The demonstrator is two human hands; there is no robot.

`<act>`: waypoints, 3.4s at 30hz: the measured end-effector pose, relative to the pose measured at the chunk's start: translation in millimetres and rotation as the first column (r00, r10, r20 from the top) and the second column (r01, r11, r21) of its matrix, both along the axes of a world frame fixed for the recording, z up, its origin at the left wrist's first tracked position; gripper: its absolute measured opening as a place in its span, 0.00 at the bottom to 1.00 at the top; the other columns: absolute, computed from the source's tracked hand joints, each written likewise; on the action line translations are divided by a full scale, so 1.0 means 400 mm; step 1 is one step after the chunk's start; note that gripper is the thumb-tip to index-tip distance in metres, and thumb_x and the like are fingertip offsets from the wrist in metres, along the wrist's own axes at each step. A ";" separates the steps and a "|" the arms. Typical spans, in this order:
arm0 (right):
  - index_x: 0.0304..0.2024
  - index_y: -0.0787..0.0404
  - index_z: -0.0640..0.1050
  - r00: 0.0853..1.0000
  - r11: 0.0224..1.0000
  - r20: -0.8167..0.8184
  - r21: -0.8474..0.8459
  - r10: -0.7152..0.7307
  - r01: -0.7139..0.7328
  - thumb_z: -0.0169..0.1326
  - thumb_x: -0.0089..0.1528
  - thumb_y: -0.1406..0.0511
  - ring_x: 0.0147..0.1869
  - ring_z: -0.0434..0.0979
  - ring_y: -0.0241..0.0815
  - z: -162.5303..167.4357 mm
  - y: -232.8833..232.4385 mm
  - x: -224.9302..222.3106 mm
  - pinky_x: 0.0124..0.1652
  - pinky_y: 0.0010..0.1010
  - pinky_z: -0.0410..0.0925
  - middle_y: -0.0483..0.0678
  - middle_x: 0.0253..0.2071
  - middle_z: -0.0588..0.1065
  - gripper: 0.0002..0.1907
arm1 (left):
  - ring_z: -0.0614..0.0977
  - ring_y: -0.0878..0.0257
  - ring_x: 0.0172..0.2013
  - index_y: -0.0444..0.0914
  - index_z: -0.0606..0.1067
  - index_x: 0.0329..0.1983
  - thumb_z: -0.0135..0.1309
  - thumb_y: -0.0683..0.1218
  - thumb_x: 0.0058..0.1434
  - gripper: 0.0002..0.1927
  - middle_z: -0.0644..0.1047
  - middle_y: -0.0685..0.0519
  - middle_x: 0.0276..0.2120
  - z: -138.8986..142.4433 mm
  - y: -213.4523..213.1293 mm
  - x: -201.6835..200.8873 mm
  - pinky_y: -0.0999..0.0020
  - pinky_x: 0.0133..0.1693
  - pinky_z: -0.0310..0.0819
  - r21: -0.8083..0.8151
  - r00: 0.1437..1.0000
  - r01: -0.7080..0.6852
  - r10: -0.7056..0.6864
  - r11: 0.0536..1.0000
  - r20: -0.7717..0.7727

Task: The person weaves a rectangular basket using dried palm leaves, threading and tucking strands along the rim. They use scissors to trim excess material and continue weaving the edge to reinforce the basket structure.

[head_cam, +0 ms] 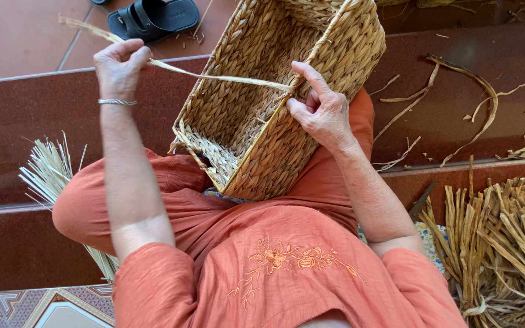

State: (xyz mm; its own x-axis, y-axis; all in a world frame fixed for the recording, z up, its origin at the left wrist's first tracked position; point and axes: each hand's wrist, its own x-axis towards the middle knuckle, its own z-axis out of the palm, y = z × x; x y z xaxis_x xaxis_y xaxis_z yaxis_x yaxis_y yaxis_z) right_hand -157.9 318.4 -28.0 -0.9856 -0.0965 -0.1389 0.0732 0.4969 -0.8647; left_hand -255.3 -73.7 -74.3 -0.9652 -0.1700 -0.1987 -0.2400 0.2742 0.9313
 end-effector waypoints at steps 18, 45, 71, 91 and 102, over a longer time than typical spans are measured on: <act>0.62 0.57 0.65 0.986 0.954 -0.063 -0.268 -0.154 0.132 0.61 0.63 0.73 0.26 0.63 0.21 -0.063 -0.041 0.025 0.28 0.15 0.59 0.32 0.23 0.64 0.28 | 0.86 0.56 0.26 0.32 0.75 0.40 0.45 0.61 0.71 0.26 0.82 0.41 0.31 -0.037 0.275 0.117 0.64 0.29 0.86 0.691 0.931 -0.246 -0.033 0.680 0.363; 0.45 0.62 0.78 0.991 0.979 -0.114 -0.200 -0.067 0.043 0.60 0.66 0.75 0.32 0.68 0.22 -0.029 -0.043 0.041 0.30 0.16 0.64 0.35 0.31 0.72 0.07 | 0.83 0.67 0.35 0.36 0.80 0.44 0.70 0.42 0.56 0.14 0.83 0.54 0.35 -0.109 0.460 0.167 0.73 0.36 0.79 0.760 0.910 0.154 -0.391 0.631 0.140; 0.37 0.65 0.70 0.904 0.978 -0.382 -0.146 -0.194 0.148 0.46 0.66 0.76 0.22 0.66 0.28 -0.066 0.143 0.227 0.21 0.25 0.60 0.42 0.24 0.69 0.04 | 0.72 0.74 0.28 0.39 0.82 0.47 0.64 0.52 0.63 0.15 0.78 0.60 0.32 -0.093 0.494 0.200 0.79 0.30 0.67 0.656 0.894 0.127 -0.372 0.744 0.250; 0.42 0.57 0.81 0.950 0.433 0.029 0.894 -0.312 0.115 0.59 0.54 0.63 0.40 0.78 0.43 -0.103 0.515 0.593 0.46 0.43 0.68 0.50 0.36 0.80 0.13 | 0.75 0.73 0.27 0.37 0.78 0.43 0.63 0.42 0.66 0.06 0.78 0.58 0.28 0.021 0.521 0.228 0.75 0.29 0.69 0.378 0.945 0.307 -0.328 0.873 -0.010; 0.46 0.64 0.81 0.964 0.985 -0.231 0.133 0.135 -0.106 0.60 0.66 0.64 0.37 0.79 0.44 -0.004 0.123 0.156 0.37 0.32 0.71 0.52 0.38 0.79 0.10 | 0.83 0.52 0.32 0.35 0.77 0.36 0.62 0.44 0.65 0.08 0.80 0.46 0.32 0.085 0.565 0.256 0.60 0.34 0.77 -0.319 0.856 0.283 -0.389 0.904 -0.342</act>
